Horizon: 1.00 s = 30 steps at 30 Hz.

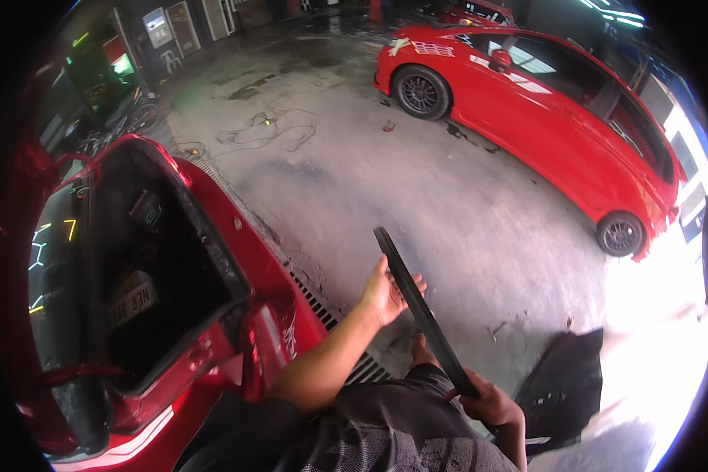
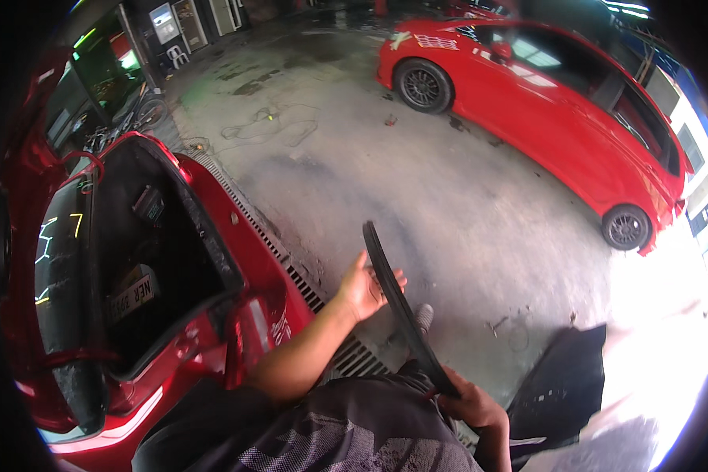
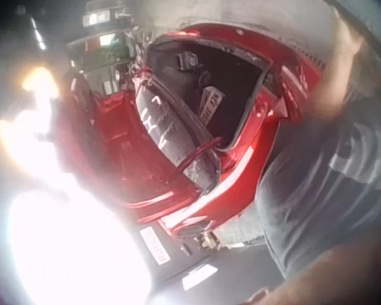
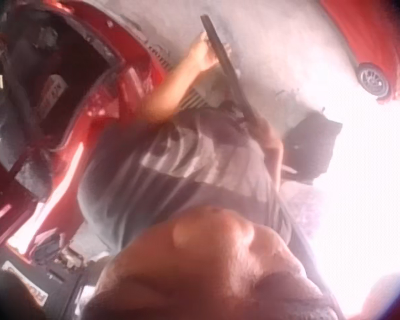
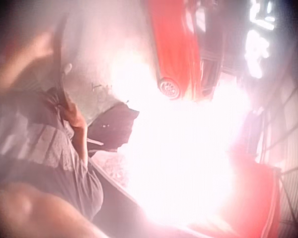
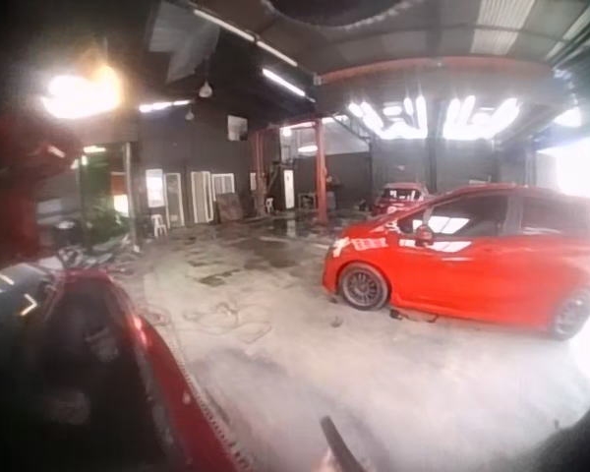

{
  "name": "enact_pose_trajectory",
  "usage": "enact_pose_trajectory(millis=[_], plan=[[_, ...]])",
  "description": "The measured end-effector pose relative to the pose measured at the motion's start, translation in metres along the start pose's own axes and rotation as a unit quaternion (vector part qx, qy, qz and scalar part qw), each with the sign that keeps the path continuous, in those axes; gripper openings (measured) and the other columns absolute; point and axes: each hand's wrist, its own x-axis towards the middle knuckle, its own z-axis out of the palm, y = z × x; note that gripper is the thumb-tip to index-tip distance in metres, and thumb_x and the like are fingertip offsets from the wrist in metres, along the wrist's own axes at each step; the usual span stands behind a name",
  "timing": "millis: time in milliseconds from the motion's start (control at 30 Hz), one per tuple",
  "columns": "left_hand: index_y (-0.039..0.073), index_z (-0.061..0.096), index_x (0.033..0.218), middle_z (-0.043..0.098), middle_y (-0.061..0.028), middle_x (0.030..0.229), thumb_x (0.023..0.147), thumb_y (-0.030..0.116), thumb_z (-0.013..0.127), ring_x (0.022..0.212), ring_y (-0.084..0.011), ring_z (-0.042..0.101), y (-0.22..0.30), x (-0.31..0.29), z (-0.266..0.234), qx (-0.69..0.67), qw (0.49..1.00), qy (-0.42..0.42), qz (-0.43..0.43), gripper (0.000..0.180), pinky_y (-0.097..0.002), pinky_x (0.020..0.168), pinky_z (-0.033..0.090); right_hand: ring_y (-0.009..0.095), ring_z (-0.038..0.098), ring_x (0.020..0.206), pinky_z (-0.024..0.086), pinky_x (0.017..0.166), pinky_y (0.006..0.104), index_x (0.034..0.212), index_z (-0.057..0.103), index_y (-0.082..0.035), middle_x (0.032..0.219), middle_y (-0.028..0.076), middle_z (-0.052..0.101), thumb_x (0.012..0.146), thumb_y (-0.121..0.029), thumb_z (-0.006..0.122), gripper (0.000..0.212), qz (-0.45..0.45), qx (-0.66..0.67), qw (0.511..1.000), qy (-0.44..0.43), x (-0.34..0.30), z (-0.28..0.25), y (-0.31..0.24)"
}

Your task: The person installs a black rubber weather stripping along the roofline of a red car. They repeatedly press the strip into place, remove it to check fit, and reposition it along the edge.

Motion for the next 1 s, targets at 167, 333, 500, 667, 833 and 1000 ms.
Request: enact_pose_trajectory(millis=[167, 333, 500, 667, 833, 1000], plan=[[0.006, 0.060, 0.126, 0.072, -0.0179, 0.125, 0.118, 0.043, 0.045, 0.121, -0.0405, 0.072, 0.131, 0.102, 0.049, 0.035, 0.994, -0.088, 0.048, 0.040, -0.0605, 0.107, 0.056, 0.004, 0.054, 0.073, 0.045, 0.062, 0.0237, 0.159, 0.054, -0.010, 0.103, 0.000, 0.077, 0.105, -0.011, 0.067, 0.055, 0.040, -0.094, 0.994, 0.023, 0.160, -0.156, -0.035], [0.012, 0.060, 0.124, 0.068, -0.0087, 0.125, 0.114, 0.025, 0.059, 0.118, -0.0293, 0.069, 0.253, 0.162, 0.082, 0.138, 0.971, -0.010, 0.196, 0.017, -0.0523, 0.105, 0.057, 0.008, 0.051, 0.062, 0.043, 0.057, 0.0277, 0.135, 0.071, -0.004, 0.075, -0.002, 0.062, 0.111, -0.022, 0.061, 0.031, 0.101, -0.112, 0.988, -0.036, 0.325, -0.253, -0.075], [0.013, 0.057, 0.131, 0.067, -0.0017, 0.113, 0.110, 0.020, 0.068, 0.110, -0.0209, 0.071, 0.388, 0.209, 0.084, 0.225, 0.925, 0.059, 0.300, 0.025, -0.0471, 0.100, 0.060, 0.012, 0.055, 0.063, 0.046, 0.060, 0.0339, 0.094, 0.081, -0.005, 0.067, -0.001, 0.059, 0.107, -0.046, 0.069, 0.044, 0.125, -0.240, 0.963, -0.004, 0.498, -0.294, -0.106], [0.018, 0.050, 0.151, 0.073, -0.0047, 0.124, 0.112, 0.013, 0.063, 0.111, -0.0239, 0.075, 0.523, 0.255, 0.056, 0.206, 0.921, 0.006, 0.331, 0.041, -0.0486, 0.098, 0.061, 0.015, 0.055, 0.061, 0.044, 0.061, 0.0377, 0.081, 0.080, -0.006, 0.061, 0.001, 0.056, 0.105, -0.054, 0.069, 0.055, 0.076, -0.319, 0.945, 0.018, 0.659, -0.290, -0.203], [0.013, 0.048, 0.154, 0.073, -0.0086, 0.129, 0.112, 0.010, 0.061, 0.109, -0.0259, 0.077, 0.678, 0.279, 0.067, 0.212, 0.923, -0.005, 0.321, 0.043, -0.0462, 0.096, 0.064, 0.013, 0.055, 0.057, 0.043, 0.056, 0.0319, 0.086, 0.073, -0.005, 0.065, 0.000, 0.060, 0.111, -0.051, 0.063, 0.054, 0.072, -0.264, 0.958, -0.088, 0.787, -0.256, -0.331], [0.003, 0.060, 0.141, 0.073, -0.0115, 0.126, 0.112, 0.011, 0.063, 0.108, -0.0237, 0.076, 0.788, 0.335, 0.046, 0.274, 0.918, 0.018, 0.287, 0.031, -0.0430, 0.094, 0.066, 0.013, 0.054, 0.055, 0.045, 0.055, 0.0332, 0.083, 0.075, 0.000, 0.059, 0.001, 0.055, 0.112, -0.058, 0.059, 0.066, 0.013, -0.219, 0.963, -0.155, 0.929, -0.197, -0.461]])
